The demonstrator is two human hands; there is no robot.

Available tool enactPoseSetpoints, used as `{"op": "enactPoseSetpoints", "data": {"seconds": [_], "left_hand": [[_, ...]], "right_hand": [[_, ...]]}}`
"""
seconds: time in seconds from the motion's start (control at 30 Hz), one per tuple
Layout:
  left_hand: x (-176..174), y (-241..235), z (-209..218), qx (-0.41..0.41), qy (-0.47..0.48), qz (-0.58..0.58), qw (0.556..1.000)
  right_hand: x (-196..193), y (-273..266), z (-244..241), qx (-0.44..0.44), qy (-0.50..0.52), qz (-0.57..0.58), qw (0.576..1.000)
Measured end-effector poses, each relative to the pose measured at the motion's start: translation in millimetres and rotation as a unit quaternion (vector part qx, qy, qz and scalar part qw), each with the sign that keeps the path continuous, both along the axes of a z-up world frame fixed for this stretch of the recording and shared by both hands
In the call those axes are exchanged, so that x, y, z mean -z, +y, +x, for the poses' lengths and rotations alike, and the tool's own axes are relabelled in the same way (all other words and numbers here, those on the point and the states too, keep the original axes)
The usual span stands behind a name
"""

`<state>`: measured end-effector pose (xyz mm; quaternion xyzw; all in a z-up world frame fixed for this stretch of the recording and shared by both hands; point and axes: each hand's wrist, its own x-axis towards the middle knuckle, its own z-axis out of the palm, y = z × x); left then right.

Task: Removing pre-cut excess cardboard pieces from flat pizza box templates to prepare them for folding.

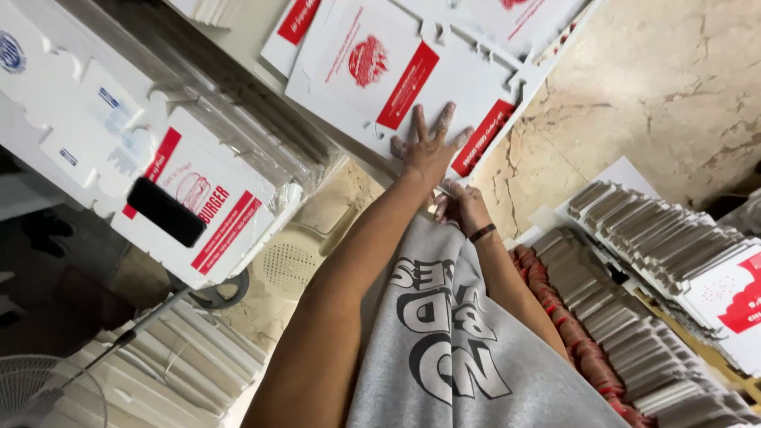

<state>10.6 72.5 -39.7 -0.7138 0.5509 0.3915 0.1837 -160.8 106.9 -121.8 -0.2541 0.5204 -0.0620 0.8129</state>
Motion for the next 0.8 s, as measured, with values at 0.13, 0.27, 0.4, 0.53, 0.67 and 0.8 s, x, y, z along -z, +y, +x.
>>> {"op": "enactPoseSetpoints", "data": {"seconds": [0.13, 0.27, 0.4, 0.53, 0.67, 0.8], "left_hand": [[15.0, 0.8, -3.9, -0.006, 0.022, 0.001, 1.0], [-5.3, 2.7, -6.2, -0.001, 0.008, -0.002, 1.0], [-10.4, 3.8, -8.0, 0.005, -0.023, -0.003, 1.0], [-19.8, 8.5, -5.3, -0.008, -0.018, -0.011, 1.0], [-13.2, 2.5, -15.8, -0.028, -0.057, -0.019, 0.998], [-23.3, 1.6, -3.2, -0.022, -0.03, -0.022, 0.999]], "right_hand": [[-21.0, -3.2, 14.7, 0.01, 0.091, 0.011, 0.996], [16.9, 10.9, 17.4, 0.03, 0.187, -0.051, 0.981], [64.6, 21.7, -10.3, -0.069, 0.264, -0.308, 0.911], [-4.3, 12.7, 14.5, -0.092, 0.256, -0.179, 0.946], [38.8, 31.2, -23.4, -0.07, 0.285, -0.22, 0.93], [-45.7, 27.0, 14.7, -0.048, 0.228, -0.246, 0.941]]}}
